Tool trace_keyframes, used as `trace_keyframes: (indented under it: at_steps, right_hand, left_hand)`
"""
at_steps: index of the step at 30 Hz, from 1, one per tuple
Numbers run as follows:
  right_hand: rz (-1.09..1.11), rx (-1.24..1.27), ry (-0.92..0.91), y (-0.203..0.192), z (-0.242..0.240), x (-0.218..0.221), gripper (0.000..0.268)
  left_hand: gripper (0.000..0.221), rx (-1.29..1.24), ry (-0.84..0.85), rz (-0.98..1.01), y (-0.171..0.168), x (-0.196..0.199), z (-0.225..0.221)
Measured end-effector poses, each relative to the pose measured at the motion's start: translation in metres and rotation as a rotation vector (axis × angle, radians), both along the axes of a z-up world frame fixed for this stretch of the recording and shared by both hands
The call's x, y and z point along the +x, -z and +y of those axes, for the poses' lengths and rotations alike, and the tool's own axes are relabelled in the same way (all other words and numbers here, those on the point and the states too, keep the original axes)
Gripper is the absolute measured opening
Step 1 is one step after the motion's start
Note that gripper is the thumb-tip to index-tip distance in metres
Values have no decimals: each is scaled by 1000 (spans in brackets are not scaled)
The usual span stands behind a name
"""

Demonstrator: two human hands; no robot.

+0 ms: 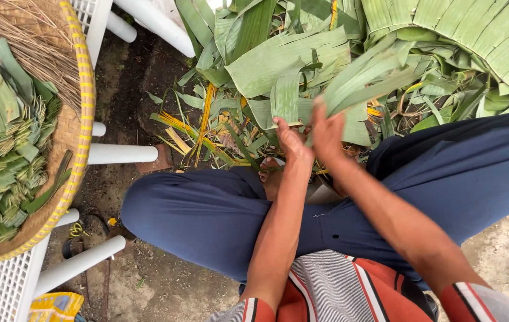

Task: Tearing banana leaves into strips, folding them, and trimming them with a knife.

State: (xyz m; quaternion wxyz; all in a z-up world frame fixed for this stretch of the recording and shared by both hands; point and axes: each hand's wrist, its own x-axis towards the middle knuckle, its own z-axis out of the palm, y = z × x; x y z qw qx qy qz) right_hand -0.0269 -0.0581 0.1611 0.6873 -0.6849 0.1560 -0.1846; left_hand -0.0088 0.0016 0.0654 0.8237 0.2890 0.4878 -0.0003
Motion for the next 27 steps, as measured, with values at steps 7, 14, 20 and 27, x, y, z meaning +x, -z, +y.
trace_keyframes:
  at_steps: [7,14,20,27]
  right_hand:
    - [133,281,-41,-15,0,-6,41]
    - [211,535,80,-1,-76,17,28]
    - [189,585,84,12,-72,31,19]
    - [285,792,34,-11,-78,29,27]
  left_hand:
    - [55,-114,25,-162,-28,4,-2]
    - [35,-217,128,-357,-78,1,-14]
    - [32,-276,211,-472,-50,-3,-7]
    - [45,-68,403,-461,-53,-9,-3]
